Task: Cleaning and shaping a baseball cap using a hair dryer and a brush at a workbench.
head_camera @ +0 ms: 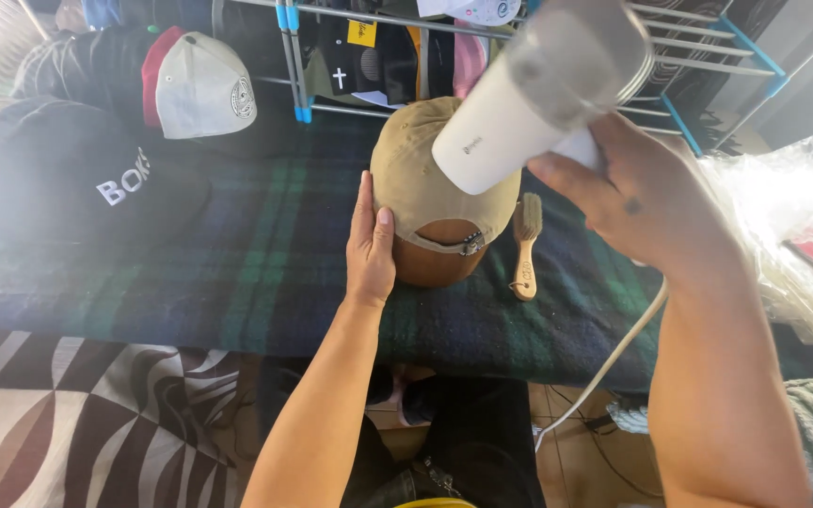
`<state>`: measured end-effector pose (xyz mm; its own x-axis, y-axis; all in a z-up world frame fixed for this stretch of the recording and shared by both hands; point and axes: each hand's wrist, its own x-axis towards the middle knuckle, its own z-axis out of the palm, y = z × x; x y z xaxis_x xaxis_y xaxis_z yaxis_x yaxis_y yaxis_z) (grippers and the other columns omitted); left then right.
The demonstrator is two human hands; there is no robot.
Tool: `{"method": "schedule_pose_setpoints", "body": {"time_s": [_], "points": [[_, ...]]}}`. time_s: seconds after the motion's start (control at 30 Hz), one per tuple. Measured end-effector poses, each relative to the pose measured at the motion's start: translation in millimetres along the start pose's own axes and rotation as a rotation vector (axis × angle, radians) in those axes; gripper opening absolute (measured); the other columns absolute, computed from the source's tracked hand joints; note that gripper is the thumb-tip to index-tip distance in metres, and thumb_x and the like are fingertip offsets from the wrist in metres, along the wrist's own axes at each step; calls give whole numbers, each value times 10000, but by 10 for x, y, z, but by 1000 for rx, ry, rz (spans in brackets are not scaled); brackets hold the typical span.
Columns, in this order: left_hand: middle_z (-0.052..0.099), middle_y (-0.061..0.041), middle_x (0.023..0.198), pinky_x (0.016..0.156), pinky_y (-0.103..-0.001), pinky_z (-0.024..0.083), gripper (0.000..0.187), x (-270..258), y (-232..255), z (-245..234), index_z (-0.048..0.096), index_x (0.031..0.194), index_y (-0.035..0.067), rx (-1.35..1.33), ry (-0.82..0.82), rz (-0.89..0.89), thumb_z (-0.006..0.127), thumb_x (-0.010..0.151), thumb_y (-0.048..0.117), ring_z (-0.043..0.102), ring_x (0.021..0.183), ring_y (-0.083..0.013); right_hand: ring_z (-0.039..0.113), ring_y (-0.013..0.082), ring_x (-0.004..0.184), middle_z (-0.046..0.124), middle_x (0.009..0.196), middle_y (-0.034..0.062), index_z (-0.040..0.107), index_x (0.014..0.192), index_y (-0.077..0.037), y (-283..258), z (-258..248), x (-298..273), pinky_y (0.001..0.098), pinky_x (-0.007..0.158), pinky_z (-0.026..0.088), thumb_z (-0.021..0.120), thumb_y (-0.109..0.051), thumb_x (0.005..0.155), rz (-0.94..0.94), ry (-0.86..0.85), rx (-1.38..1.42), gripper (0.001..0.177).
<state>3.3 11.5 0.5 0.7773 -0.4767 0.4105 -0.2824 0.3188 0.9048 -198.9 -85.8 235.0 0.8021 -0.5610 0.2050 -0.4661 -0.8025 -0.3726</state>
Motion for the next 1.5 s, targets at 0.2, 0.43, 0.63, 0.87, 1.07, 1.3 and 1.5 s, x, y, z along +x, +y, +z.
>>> {"method": "schedule_pose_setpoints", "body": {"time_s": [0.2,0.43,0.63,0.87,1.07,1.3,1.5], "points": [[254,-93,1699,1270,-440,270,760,8,-35,-2,237,1612,128,-29,-2,32,406,1018,570,244,1578,-262,708,349,719,742,875,157,460,1531,-102,-271,105,123,465,660,535,445,-572,1015,-217,10,-280,698],[317,-69,1681,1284,-424,249,635,4,-65,-38,317,1592,162,-61,29,23,399,1053,487,266,1576,-238,718,435,646,700,1063,95,483,1333,-72,-43,603,-404,579,486,592,506,-593,996,-201,-1,-463,621],[503,-116,1560,1218,-369,398,546,-63,37,-90,494,1484,50,-400,162,-115,463,1035,360,452,1476,-233,691,332,679,670,1081,-1,484,1469,-196,527,939,-807,477,480,535,620,-324,890,-235,60,-406,608],[725,-144,1186,915,-356,579,288,-1491,695,121,707,1159,-34,-491,82,-95,585,920,70,695,1059,-228,673,284,847,589,1153,51,644,1228,-255,346,1656,-1058,471,649,512,726,-293,660,331,232,318,575],[757,-134,1040,915,-410,607,325,-1390,1036,34,708,1097,-7,-568,-13,-152,685,911,259,732,1010,-255,483,273,698,389,929,95,518,1388,-101,-241,1739,-949,443,539,425,479,-361,964,-359,278,198,499],[811,-47,1095,1008,-317,560,325,-849,1425,-366,802,1042,84,-49,225,-333,711,834,317,733,1072,-166,577,389,1371,506,1492,258,501,1460,-34,-254,1542,-930,494,1145,489,670,-191,1001,-839,172,392,513],[720,-63,555,696,-291,582,374,-279,1602,-622,790,620,132,360,18,-290,745,825,441,713,520,-230,676,386,1034,628,1132,214,676,1240,69,613,1398,-39,464,728,595,660,-19,1027,-463,645,514,231]]}}
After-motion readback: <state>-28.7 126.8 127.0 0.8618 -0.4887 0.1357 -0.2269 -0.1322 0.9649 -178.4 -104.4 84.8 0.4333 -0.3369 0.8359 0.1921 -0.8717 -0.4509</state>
